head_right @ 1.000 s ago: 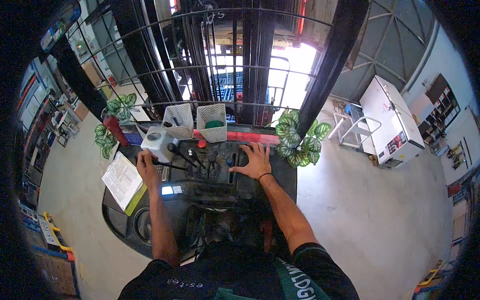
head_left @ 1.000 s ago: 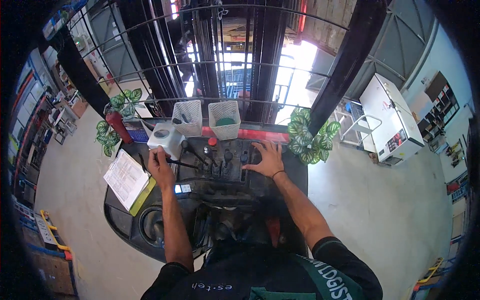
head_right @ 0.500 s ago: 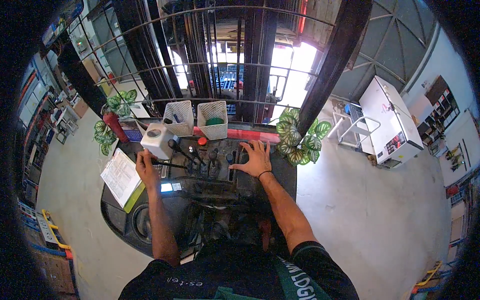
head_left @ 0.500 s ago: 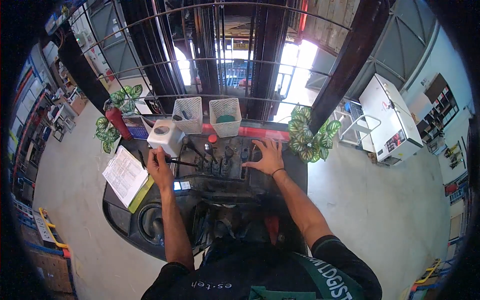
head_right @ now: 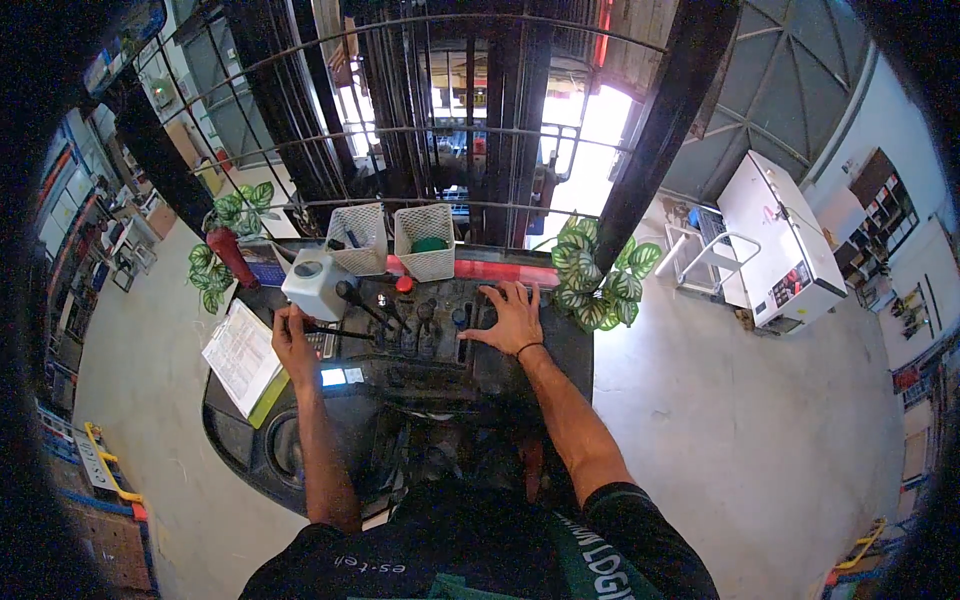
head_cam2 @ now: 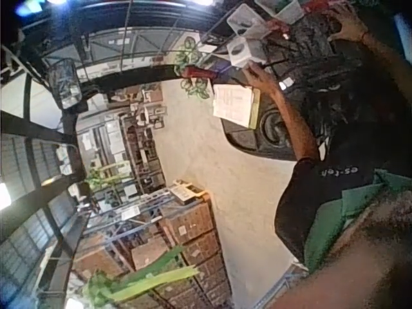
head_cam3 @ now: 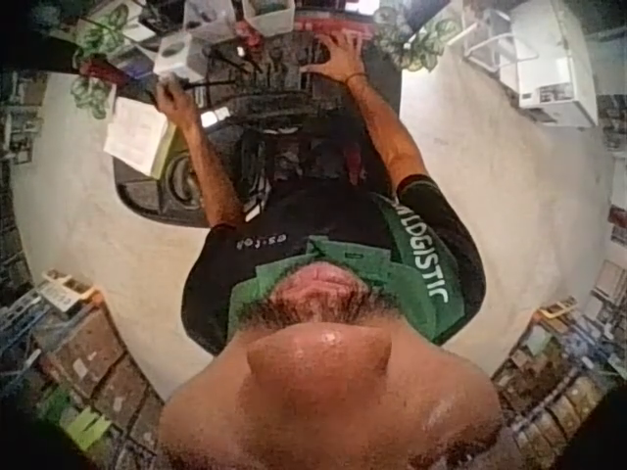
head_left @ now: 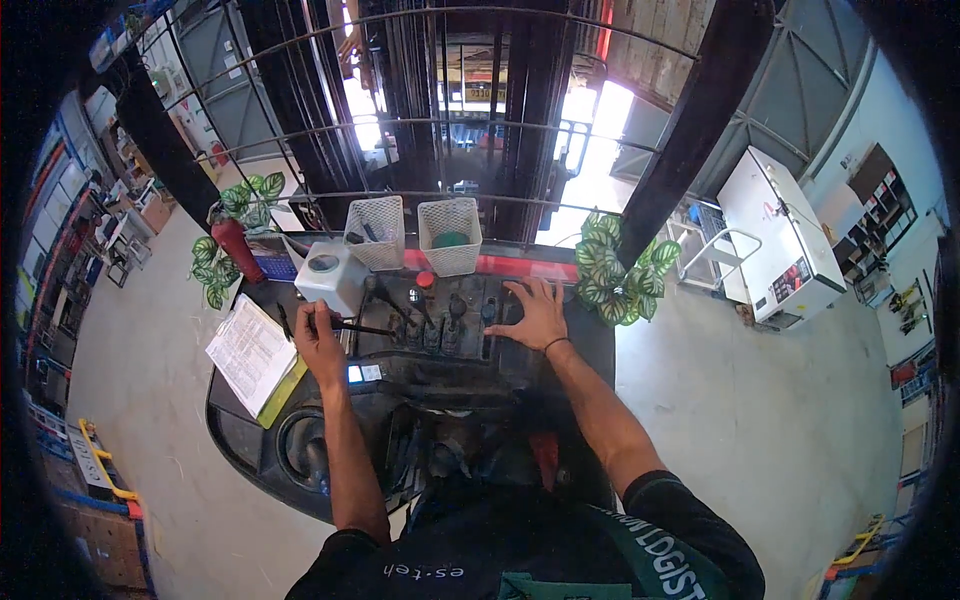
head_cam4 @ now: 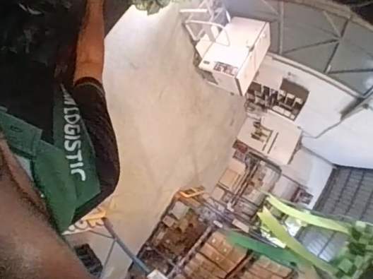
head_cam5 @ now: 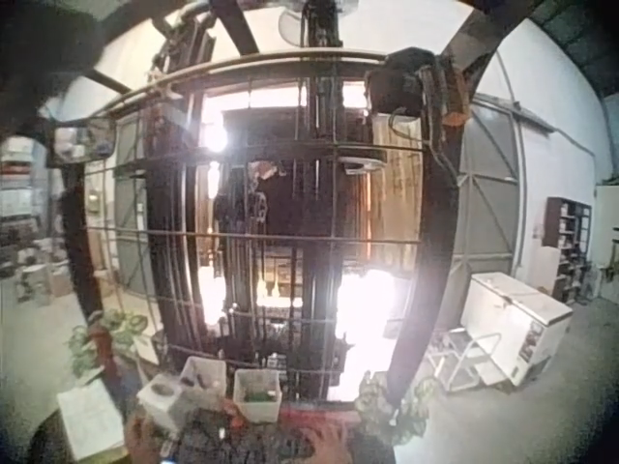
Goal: Operating a forklift to navigate a warehouse and manage palletized goods.
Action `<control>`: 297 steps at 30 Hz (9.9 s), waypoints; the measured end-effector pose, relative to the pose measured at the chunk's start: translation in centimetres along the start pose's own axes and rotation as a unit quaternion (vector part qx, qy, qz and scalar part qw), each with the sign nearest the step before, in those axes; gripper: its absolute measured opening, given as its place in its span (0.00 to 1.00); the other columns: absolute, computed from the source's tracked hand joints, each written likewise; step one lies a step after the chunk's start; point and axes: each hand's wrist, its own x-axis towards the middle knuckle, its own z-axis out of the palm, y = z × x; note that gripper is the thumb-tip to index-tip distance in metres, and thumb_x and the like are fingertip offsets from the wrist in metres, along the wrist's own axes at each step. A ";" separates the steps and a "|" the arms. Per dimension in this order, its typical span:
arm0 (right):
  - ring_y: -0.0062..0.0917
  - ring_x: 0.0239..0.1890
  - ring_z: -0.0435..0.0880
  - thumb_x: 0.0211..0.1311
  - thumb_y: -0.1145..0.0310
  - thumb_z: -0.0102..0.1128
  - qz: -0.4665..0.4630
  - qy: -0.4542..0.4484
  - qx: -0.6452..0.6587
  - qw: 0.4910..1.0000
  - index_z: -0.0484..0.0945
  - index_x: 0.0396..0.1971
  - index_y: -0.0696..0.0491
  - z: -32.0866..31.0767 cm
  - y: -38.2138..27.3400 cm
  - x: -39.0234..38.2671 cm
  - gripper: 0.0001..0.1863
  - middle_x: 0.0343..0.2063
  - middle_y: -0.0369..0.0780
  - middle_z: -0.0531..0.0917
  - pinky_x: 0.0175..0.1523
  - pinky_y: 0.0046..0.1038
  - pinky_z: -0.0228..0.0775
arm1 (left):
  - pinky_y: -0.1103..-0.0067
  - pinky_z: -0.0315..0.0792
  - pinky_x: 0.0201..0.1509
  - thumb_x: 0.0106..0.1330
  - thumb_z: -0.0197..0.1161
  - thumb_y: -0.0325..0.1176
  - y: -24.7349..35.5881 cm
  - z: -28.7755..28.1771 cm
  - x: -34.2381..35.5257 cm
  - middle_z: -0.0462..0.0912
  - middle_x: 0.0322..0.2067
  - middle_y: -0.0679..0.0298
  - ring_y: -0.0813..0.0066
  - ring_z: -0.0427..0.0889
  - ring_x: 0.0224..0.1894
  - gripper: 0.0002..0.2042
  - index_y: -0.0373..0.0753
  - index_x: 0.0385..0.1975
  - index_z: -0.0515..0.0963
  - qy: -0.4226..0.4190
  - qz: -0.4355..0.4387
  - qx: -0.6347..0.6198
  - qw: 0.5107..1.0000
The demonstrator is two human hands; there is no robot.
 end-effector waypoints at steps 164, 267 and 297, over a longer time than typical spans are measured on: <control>0.43 0.64 0.68 0.25 0.12 0.56 -0.013 0.128 0.154 0.980 0.78 0.55 0.57 3.7 -11.6 8.3 0.66 0.55 0.49 0.77 0.75 0.53 0.38 | 0.67 0.74 0.58 0.58 0.75 0.52 -1.4 -4.2 15.9 0.71 0.57 0.44 0.55 0.75 0.59 0.46 0.33 0.68 0.56 -0.005 0.135 0.455 0.880; 0.38 0.57 0.72 0.46 0.24 0.62 -0.010 0.087 0.058 0.994 0.83 0.49 0.51 3.8 0.6 2.2 0.45 0.46 0.43 0.80 0.71 0.45 0.48 | 0.57 0.74 0.42 0.74 0.54 0.41 -7.1 -28.4 -10.9 0.76 0.39 0.50 0.45 0.80 0.41 0.13 0.36 0.42 0.72 -0.045 -0.065 0.647 0.758; 0.34 0.65 0.69 0.54 0.41 0.67 -0.049 0.015 0.092 0.994 0.79 0.53 0.48 2.8 1.8 2.5 0.32 0.54 0.40 0.76 0.77 0.54 0.36 | 0.60 0.70 0.44 0.71 0.58 0.42 -5.3 -27.2 -13.6 0.75 0.33 0.52 0.49 0.76 0.39 0.15 0.34 0.30 0.75 0.029 -0.079 0.634 0.769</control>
